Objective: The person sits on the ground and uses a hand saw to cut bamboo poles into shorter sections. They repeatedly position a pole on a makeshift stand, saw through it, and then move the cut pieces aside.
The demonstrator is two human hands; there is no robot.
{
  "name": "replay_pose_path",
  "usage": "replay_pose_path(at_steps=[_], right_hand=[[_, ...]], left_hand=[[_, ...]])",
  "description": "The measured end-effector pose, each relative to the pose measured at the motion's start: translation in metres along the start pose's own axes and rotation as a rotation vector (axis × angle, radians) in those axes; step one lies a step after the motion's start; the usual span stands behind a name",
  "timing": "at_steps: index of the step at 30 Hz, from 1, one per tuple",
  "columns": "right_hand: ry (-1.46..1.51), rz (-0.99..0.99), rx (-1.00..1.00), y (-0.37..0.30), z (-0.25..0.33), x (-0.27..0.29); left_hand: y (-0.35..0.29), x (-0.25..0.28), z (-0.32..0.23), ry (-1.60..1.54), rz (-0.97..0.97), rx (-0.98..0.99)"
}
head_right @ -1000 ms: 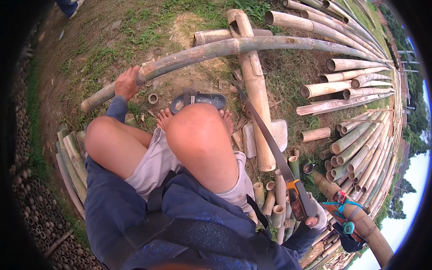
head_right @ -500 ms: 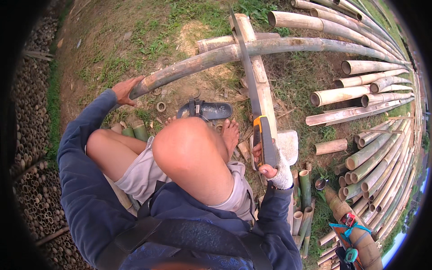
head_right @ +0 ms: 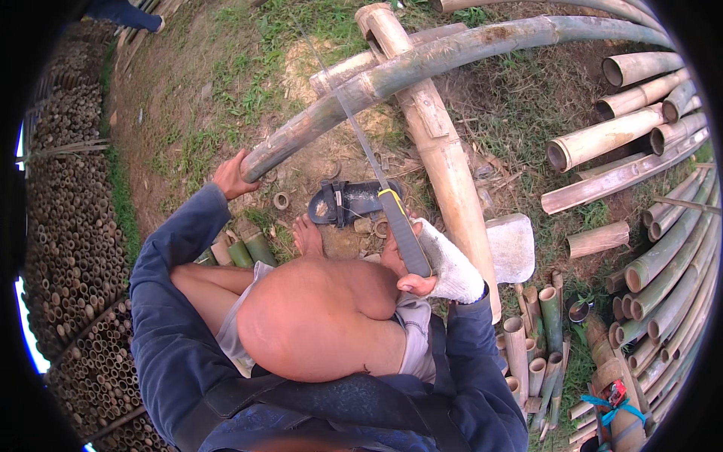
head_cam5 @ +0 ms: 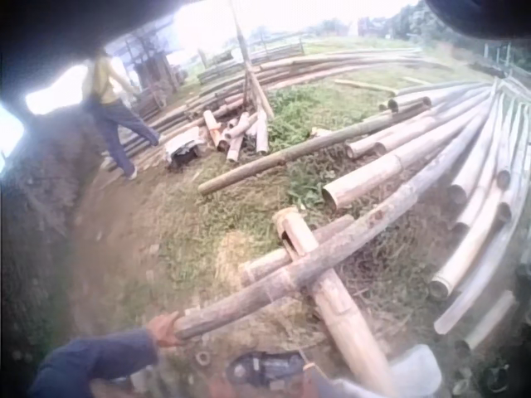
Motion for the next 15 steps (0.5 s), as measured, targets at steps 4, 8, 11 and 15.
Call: replay_pose_path(at_steps=[4, 8, 11, 15], right_hand=[[0.02, 0.061, -0.039, 0.007, -0.002, 0.002], [0.08, 0.032, -0.019, 0.016, 0.005, -0.006], [0.07, -0.024, 0.027, 0.025, 0.008, -0.018], [0.022, -0.021, 0.055, 0.043, 0.001, -0.031]], left_hand=[[-0.005, 0.021, -0.012, -0.015, 0.019, -0.015], [-0.007, 0.044, -0.031, 0.036, -0.068, -0.02], [0.0, 0.053, -0.04, 0.046, -0.254, -0.079], [0.026, 0.044, -0.041, 0.036, -0.225, -0.049]])
Point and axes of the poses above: each hand's wrist, its own y-axis towards the middle knuckle, its own x-axis out of the back of the hand, z = x × y, the point moved 5 cm from there along y, towards the middle knuckle, and after that the axes turned 10 degrees about y, right-handed, at the moved point
